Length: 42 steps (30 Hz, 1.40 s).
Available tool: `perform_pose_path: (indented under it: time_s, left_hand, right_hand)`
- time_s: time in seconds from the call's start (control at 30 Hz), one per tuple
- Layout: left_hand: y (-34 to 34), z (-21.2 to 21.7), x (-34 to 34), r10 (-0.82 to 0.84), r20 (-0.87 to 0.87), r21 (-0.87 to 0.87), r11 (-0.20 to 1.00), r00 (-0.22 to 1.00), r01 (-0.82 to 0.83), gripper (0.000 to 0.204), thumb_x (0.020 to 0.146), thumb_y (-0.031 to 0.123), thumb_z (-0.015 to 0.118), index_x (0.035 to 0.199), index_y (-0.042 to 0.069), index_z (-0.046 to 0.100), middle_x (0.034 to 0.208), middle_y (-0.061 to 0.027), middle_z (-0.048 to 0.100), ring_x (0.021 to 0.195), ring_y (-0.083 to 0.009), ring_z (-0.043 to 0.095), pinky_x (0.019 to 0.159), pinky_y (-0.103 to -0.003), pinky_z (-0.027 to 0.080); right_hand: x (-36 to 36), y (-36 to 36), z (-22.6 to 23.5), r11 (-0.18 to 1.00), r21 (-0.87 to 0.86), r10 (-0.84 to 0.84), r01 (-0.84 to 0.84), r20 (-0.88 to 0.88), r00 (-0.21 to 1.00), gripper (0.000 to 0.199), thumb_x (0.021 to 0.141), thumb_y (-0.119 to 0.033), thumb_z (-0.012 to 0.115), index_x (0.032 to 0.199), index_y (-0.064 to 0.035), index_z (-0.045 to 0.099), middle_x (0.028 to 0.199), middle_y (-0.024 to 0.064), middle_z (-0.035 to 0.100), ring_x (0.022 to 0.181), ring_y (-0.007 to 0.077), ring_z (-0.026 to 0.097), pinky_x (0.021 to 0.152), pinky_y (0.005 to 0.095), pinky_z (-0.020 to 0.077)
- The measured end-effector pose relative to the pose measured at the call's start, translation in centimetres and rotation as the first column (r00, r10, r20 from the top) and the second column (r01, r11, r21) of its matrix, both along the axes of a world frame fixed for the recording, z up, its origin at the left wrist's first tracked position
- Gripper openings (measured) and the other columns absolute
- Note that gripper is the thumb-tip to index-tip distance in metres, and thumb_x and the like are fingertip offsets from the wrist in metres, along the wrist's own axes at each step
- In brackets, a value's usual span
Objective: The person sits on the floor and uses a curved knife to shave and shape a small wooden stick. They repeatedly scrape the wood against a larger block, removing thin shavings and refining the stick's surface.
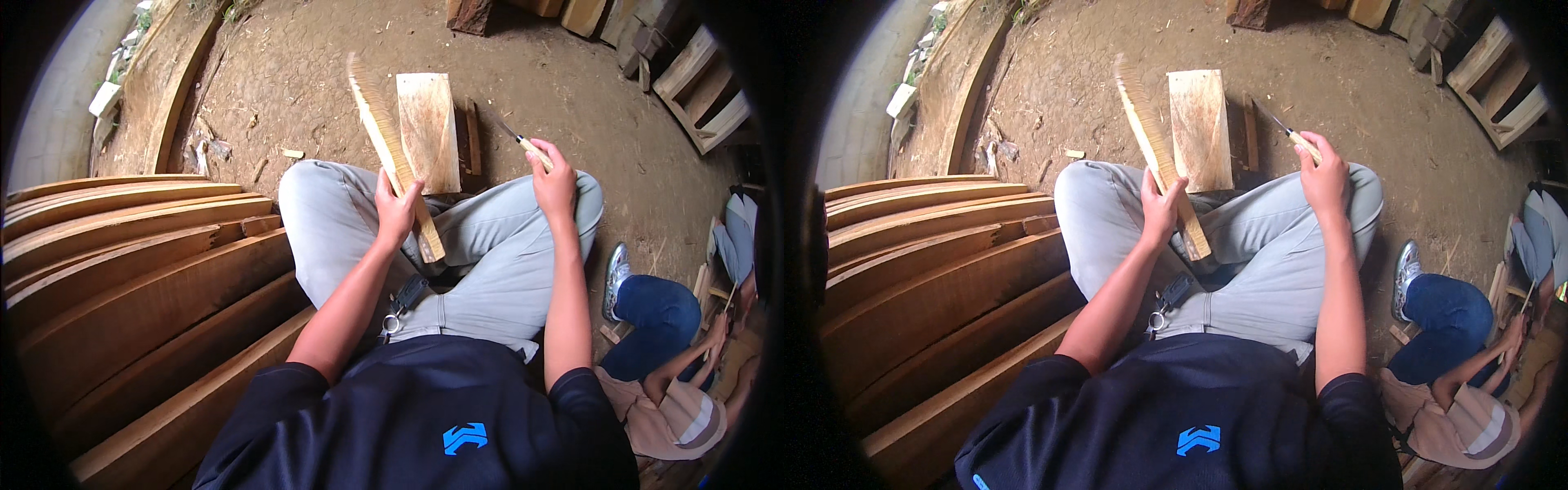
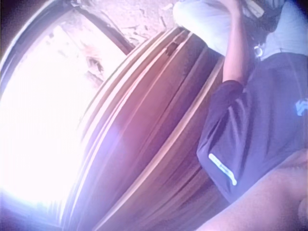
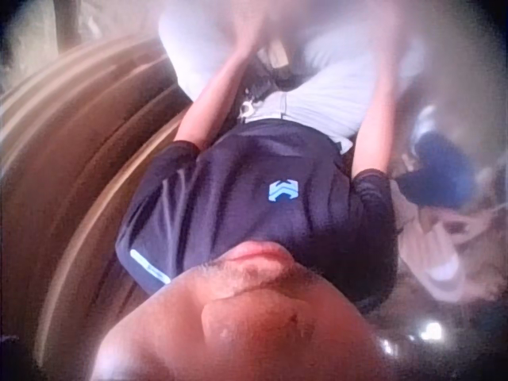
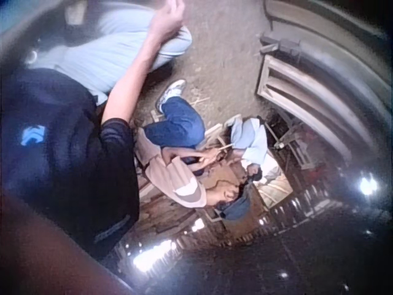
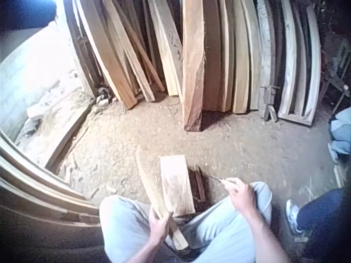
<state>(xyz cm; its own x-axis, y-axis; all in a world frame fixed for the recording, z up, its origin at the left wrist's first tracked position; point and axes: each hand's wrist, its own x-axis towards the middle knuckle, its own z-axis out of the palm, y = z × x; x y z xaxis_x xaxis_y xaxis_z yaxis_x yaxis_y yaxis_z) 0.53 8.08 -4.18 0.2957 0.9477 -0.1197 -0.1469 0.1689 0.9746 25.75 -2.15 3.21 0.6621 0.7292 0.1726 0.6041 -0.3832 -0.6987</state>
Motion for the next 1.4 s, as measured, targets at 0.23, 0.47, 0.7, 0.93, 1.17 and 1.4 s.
perform_pose_path:
  time_s: [0.23, 0.47, 0.7, 0.93, 1.17, 1.4]
  left_hand:
    - [-0.3, -0.5, 0.5, -0.255, -0.039, -0.144, 0.958, 0.966, 0.247, 0.042, 0.081, 0.009, 0.066, 0.120, 0.000, 0.051, 0.103, -0.0048, 0.061, 0.091, -0.0120, 0.057, 0.082, -0.027, 0.046]
    - [-0.4, -1.3, 0.9, -0.283, -0.099, -0.176, 0.948, 0.954, 0.264, 0.041, 0.082, 0.008, 0.066, 0.120, 0.001, 0.051, 0.099, -0.0041, 0.061, 0.089, -0.0123, 0.057, 0.082, -0.028, 0.046]
    - [-0.5, -1.7, 0.5, -0.287, -0.146, -0.165, 0.951, 0.947, 0.263, 0.039, 0.082, 0.008, 0.067, 0.118, 0.001, 0.051, 0.099, -0.0037, 0.060, 0.089, -0.0124, 0.057, 0.080, -0.028, 0.046]
    - [-0.6, -1.6, 0.6, -0.282, -0.135, -0.199, 0.947, 0.950, 0.253, 0.042, 0.082, 0.008, 0.066, 0.120, 0.001, 0.050, 0.103, -0.0051, 0.060, 0.090, -0.0133, 0.057, 0.081, -0.028, 0.047]
    - [-0.4, -0.7, 0.9, -0.288, -0.121, -0.244, 0.936, 0.950, 0.253, 0.040, 0.081, 0.007, 0.065, 0.118, 0.001, 0.049, 0.101, -0.0054, 0.060, 0.087, -0.0130, 0.057, 0.078, -0.028, 0.047]
    - [-0.4, -0.4, 1.0, -0.283, -0.100, -0.260, 0.933, 0.954, 0.250, 0.037, 0.081, 0.007, 0.065, 0.115, 0.002, 0.050, 0.096, -0.0040, 0.059, 0.083, -0.0119, 0.055, 0.074, -0.027, 0.046]
  right_hand:
    - [0.2, 0.6, -0.4, 1.000, -0.026, -0.006, 0.008, 0.054, 0.999, 0.025, 0.089, -0.017, 0.065, 0.112, -0.0078, 0.064, 0.103, 0.0156, 0.070, 0.096, 0.0353, 0.066, 0.080, 0.0412, 0.0518]
    - [0.3, 1.5, -2.0, 0.997, -0.063, -0.049, 0.046, -0.047, 0.998, 0.023, 0.090, -0.020, 0.066, 0.107, -0.0048, 0.068, 0.100, 0.0153, 0.071, 0.093, 0.0289, 0.069, 0.079, 0.0349, 0.0524]
    - [-3.0, 5.3, -3.5, 0.993, 0.119, 0.000, 0.012, -0.099, 0.995, 0.023, 0.091, -0.025, 0.064, 0.104, -0.0060, 0.069, 0.096, 0.0161, 0.071, 0.091, 0.0343, 0.069, 0.076, 0.0398, 0.0542]
    - [-4.4, 4.1, -6.2, 0.992, -0.111, 0.075, -0.068, 0.058, 0.995, 0.029, 0.089, -0.011, 0.062, 0.117, -0.0050, 0.060, 0.105, 0.0193, 0.065, 0.096, 0.0380, 0.063, 0.082, 0.0444, 0.0518]
    - [-3.2, 5.2, -7.8, 0.941, -0.334, 0.014, -0.060, -0.136, 0.991, 0.031, 0.090, -0.013, 0.058, 0.119, -0.0059, 0.048, 0.113, 0.0231, 0.059, 0.105, 0.0407, 0.059, 0.091, 0.0479, 0.0461]
    - [-2.6, 7.2, -11.2, 0.925, -0.365, -0.019, -0.101, -0.310, 0.950, 0.036, 0.092, -0.014, 0.051, 0.124, -0.0083, 0.035, 0.125, 0.0220, 0.056, 0.116, 0.0417, 0.055, 0.093, 0.0506, 0.0441]
